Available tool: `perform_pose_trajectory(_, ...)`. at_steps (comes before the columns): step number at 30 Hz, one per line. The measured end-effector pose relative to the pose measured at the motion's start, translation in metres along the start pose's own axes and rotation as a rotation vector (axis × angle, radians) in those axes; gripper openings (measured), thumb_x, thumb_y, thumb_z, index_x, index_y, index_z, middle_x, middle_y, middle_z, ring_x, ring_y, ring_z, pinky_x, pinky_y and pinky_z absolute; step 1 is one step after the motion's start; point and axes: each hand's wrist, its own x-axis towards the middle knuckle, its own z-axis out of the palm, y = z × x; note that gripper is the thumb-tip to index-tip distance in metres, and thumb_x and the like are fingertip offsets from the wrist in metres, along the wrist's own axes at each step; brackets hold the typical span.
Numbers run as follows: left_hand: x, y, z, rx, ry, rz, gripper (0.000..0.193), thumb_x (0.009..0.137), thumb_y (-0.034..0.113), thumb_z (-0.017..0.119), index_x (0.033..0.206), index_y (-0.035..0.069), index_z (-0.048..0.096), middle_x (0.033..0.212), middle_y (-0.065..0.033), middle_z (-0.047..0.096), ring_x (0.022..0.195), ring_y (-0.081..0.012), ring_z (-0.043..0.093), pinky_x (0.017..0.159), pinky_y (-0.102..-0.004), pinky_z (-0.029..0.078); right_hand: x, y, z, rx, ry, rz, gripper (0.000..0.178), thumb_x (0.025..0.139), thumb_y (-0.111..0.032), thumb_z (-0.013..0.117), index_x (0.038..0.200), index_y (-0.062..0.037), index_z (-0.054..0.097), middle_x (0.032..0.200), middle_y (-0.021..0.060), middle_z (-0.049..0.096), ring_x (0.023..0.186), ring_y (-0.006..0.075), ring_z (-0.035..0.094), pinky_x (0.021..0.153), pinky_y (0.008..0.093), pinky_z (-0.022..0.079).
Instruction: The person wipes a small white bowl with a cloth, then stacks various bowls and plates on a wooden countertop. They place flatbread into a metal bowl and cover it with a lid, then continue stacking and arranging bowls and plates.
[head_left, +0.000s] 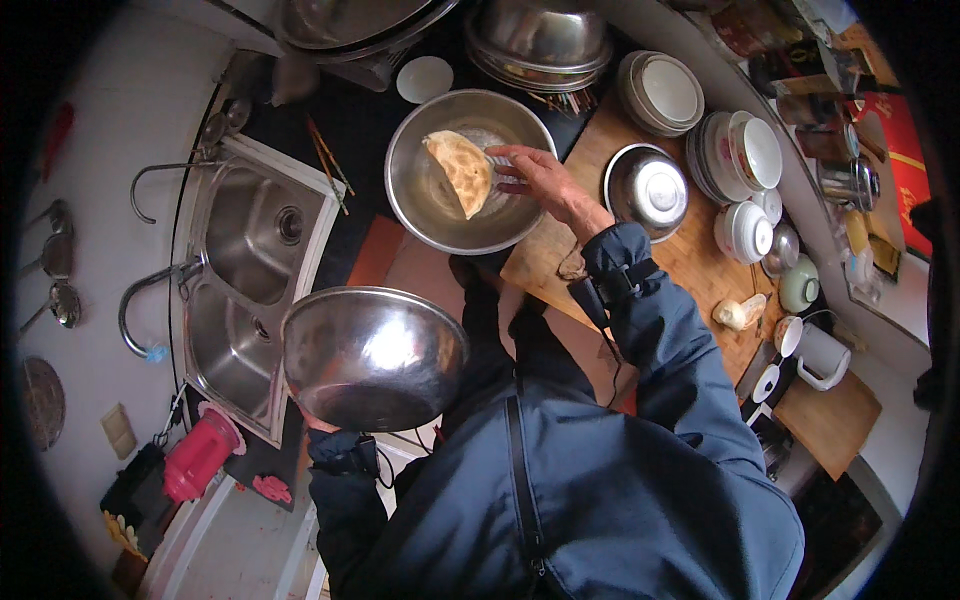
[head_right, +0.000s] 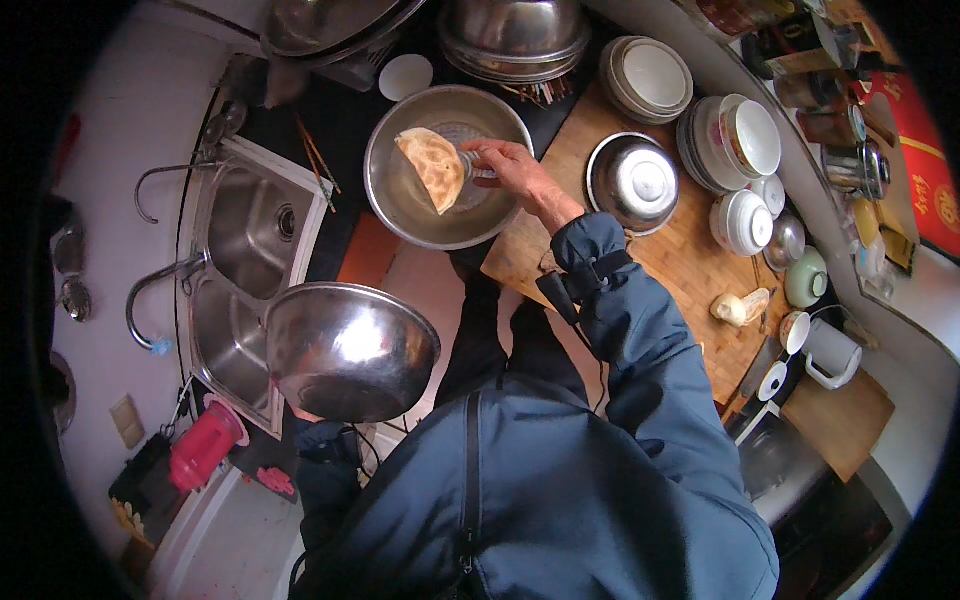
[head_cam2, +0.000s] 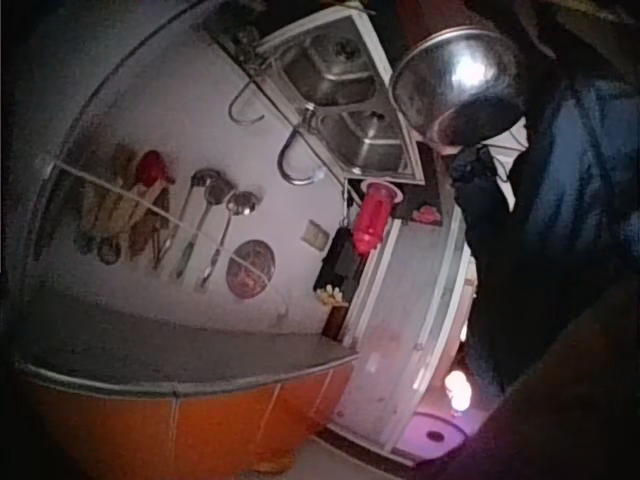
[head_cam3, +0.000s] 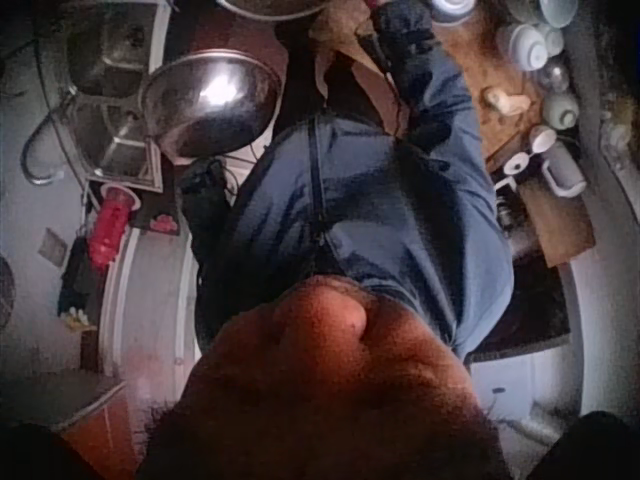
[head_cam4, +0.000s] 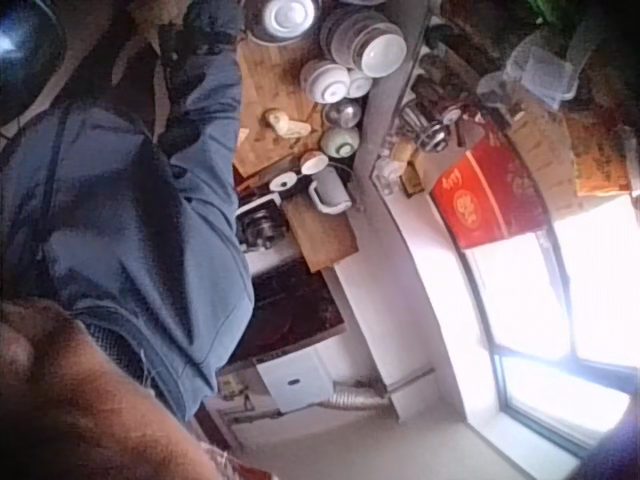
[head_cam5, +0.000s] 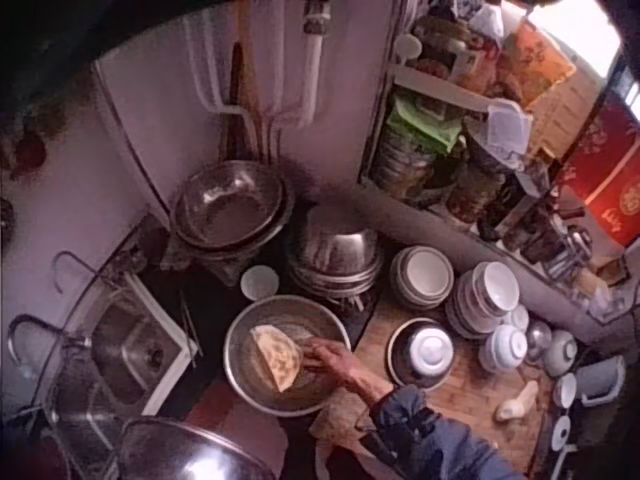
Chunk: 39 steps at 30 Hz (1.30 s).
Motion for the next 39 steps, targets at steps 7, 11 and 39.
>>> perform_pose_trajectory(7,0.010,-0.005,0.003,-0.003,-0.051,0.001,0.060,0.106,0.045,0.046,0.145,0.000,0.050,0.134,-0.0190,0.063,0.115,-0.0343,0.064,0.098,-0.0470,0.055,0.006,0.004,0.021,-0.242,0.209,-0.187,0.091,0.094,-0.051,0.073,0.159,-0.0011,0.033,0.160,0.0229,0.038,0.140,0.0330,0.048,0.115,0.0417,0.041)
perform_pose_trajectory(11,0.010,-0.004,0.000,0.003,-0.060,0.005,0.060,0.106,0.045,0.046,0.145,0.000,0.050,0.134,-0.0190,0.063,0.115,-0.0343,0.064,0.098,-0.0470,0.055,0.025,0.005,0.034,-0.539,0.294,-0.417,0.093,0.090,-0.043,0.079,0.157,0.0016,0.033,0.154,0.0265,0.046,0.141,0.0357,0.048,0.117,0.0405,0.038)
perform_pose_trajectory(39,0.016,-0.007,-0.015,0.009,-0.080,-0.005,0.059,0.106,0.044,0.046,0.146,0.001,0.049,0.133,-0.0193,0.064,0.113,-0.0345,0.065,0.097,-0.0471,0.056,0.036,0.005,0.094,-1.397,0.162,-0.733,0.083,0.077,-0.013,0.081,0.151,-0.0185,0.045,0.152,0.0188,0.044,0.135,0.0408,0.050,0.107,0.0486,0.046)
